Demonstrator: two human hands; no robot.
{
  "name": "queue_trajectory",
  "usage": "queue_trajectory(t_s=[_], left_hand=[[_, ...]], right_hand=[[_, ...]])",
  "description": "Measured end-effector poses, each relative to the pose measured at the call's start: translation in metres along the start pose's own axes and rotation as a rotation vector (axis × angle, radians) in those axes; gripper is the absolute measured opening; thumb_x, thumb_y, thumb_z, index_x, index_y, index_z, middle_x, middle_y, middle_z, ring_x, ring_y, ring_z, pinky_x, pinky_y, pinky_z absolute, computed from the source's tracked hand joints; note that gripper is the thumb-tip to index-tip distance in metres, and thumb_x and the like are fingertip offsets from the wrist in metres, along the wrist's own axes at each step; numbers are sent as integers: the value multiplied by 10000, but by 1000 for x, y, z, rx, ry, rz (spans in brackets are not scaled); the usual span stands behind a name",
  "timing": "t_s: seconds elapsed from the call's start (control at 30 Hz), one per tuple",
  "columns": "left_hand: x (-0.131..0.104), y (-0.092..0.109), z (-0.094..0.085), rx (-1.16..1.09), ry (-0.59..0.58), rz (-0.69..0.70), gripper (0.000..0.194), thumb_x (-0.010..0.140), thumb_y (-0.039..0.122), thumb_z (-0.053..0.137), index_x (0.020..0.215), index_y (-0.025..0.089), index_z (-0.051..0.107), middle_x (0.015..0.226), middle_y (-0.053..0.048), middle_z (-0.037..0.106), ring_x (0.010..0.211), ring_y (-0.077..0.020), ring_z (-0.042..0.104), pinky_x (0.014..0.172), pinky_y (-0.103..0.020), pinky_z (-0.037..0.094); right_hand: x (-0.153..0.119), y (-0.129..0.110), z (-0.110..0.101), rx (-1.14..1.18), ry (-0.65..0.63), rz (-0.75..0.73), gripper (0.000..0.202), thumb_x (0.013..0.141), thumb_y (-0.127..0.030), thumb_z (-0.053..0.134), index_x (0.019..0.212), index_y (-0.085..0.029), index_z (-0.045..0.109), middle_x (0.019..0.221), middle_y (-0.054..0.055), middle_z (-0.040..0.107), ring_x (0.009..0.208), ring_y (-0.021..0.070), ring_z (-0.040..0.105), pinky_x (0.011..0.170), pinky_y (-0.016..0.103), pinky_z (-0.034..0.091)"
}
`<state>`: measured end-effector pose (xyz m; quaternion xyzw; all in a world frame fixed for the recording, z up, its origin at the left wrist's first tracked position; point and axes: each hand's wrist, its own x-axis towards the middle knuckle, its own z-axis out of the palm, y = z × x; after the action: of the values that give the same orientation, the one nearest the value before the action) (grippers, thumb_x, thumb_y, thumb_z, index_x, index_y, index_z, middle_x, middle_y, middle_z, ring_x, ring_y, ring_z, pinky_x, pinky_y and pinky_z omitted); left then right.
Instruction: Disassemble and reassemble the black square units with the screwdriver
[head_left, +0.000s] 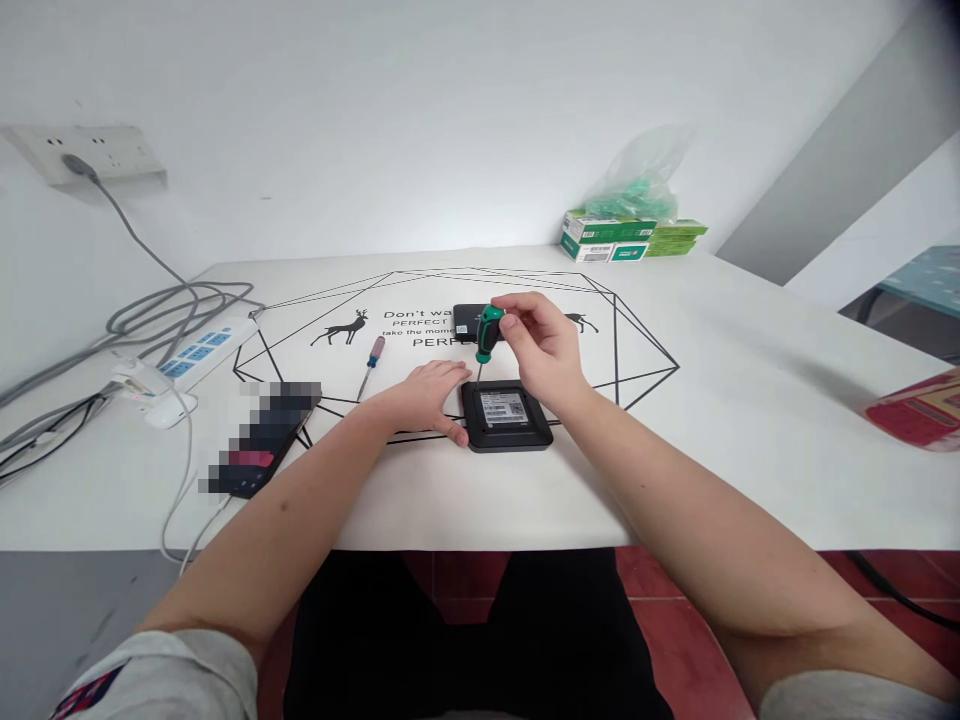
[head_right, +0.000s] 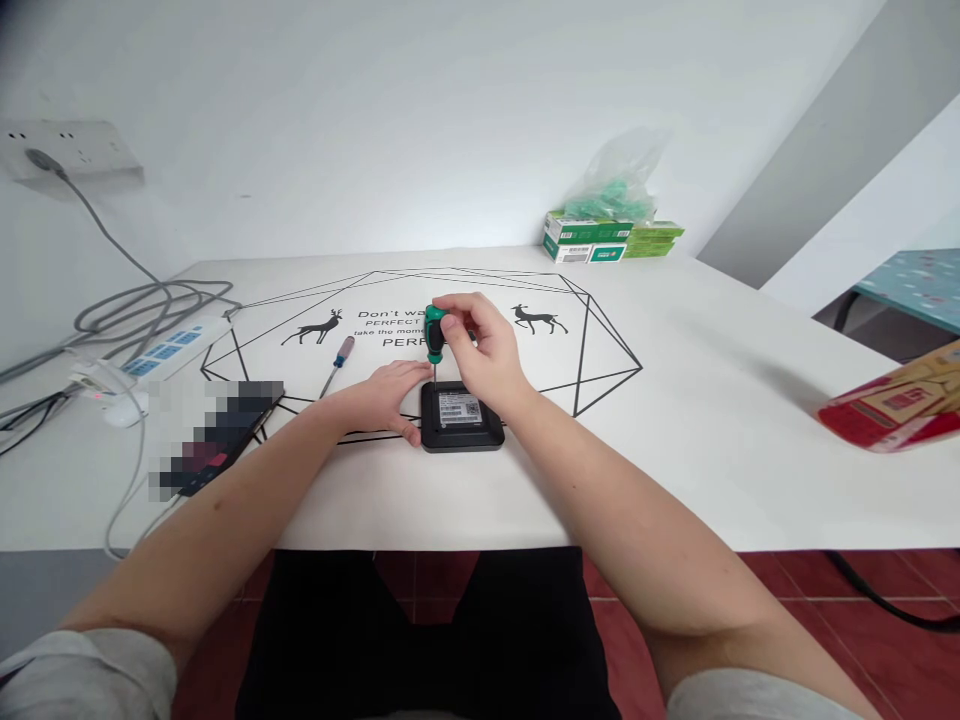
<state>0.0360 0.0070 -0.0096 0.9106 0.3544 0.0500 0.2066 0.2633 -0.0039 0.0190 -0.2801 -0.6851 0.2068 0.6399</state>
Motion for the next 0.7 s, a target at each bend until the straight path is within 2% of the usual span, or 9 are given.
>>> queue_trajectory(t_s=[0.1,0.17,0.23,0.33,0.43,0.57,0.7], left_hand=[[1,-1,0,4,-5,-8,1242,720,992,714,1654,225,427,1759,-200,406,1643,-476,304,1328,-611,263],[1,-2,1,5,-14,-16,1254,721,987,715,1671,228,407,1774,-201,384,1651,-482,283,1332,-626,248],[2,-2,1,5,-20,-19,1253,723,977,720,1681,236,397,1779,-198,379,1653,-486,278,1332,-635,243],[1,-2,1,9,-21,-22,1256,719,962,738,1683,231,401,1780,-198,377,1653,-484,281,1334,-622,245],[1,-1,1,13,-21,-30,1264,732,964,722,1682,196,397,1787,-212,357,1664,-472,262,1344,-603,228],[0,2,0,14,-29,-38,1261,733,975,705,1669,188,401,1780,-215,367,1657,-475,271,1342,-603,233],[-2,7,-3,12,-20,-28,1271,751,970,697,1653,118,420,1760,-250,386,1634,-486,302,1335,-600,259]], right_hand=[[1,0,2,-7,18,-27,328,993,-628,724,1091,-318,689,1119,37,656,976,205,678,842,405,632],[2,-2,4,55,-9,8,377,971,-652,742,1076,-311,619,1295,54,657,1027,204,709,820,393,653],[2,-4,6,134,-50,69,405,964,-649,754,1065,-308,560,1379,64,671,1014,200,748,803,391,669],[1,-6,7,194,-62,108,431,927,-627,814,1052,-307,554,1272,51,744,952,201,775,769,384,675],[1,-5,5,172,-34,89,399,909,-607,844,1067,-306,637,1190,39,772,938,204,764,781,399,670],[2,-2,0,55,-33,27,323,973,-614,767,1110,-323,739,1132,35,765,973,222,728,851,447,638],[4,-3,-4,16,-70,-89,189,1048,-480,714,1170,-355,787,1115,44,739,925,197,671,824,425,580]])
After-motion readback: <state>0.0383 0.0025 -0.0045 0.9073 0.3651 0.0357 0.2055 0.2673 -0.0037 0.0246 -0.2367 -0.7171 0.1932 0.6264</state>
